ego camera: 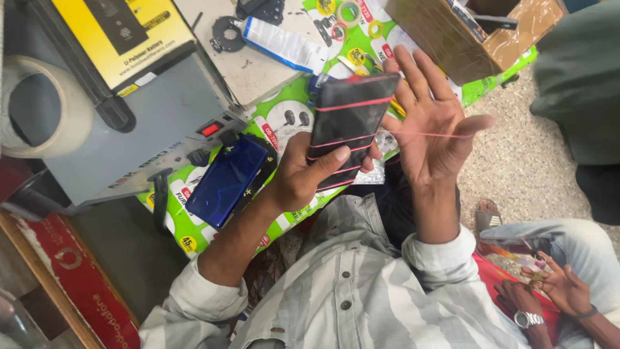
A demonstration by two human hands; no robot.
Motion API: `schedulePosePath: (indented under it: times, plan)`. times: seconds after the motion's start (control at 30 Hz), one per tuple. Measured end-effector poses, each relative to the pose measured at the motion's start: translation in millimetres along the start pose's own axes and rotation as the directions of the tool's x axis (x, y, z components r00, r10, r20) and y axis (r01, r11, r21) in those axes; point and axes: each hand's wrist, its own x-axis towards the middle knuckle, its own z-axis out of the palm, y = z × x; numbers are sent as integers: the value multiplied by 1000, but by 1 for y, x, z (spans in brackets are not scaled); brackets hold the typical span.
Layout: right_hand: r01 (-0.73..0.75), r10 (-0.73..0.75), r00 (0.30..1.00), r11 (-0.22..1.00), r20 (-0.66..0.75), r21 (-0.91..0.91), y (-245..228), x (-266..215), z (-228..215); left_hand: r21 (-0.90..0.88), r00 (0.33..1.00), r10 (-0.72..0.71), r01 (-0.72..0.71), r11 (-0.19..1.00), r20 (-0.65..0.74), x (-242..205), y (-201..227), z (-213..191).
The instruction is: The person secures a smartphone by wrapping multiple pink and yellow elastic bands around its body. The person repeatedly adjusts the bands and turns the phone over to check the fit.
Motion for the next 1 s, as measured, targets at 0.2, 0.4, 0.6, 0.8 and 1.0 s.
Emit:
schedulePosePath:
  times: [0.2,0.4,0.6,0.8,1.0]
  plan:
    - [-51,46,998,988,-33,-149,-9,4,12,89,994,-77,70,994,78,3,2,1]
    - [-34,150,961,898,232,-439,-29,-2,15,450,933,-341,255,856,119,6,-3,-7]
    - [382,359,817,250,452,-890,-64,8,33,841,959,-272,80,535,81,-6,-13,-5]
    - [477,559,731,-8,392,-879,-56,14,56,844,893,-448,275,460,-47,-1,-7,2]
    - [386,575,695,207,431,-899,-72,35,65,735,882,-470,336,589,-27,1,-1,-2]
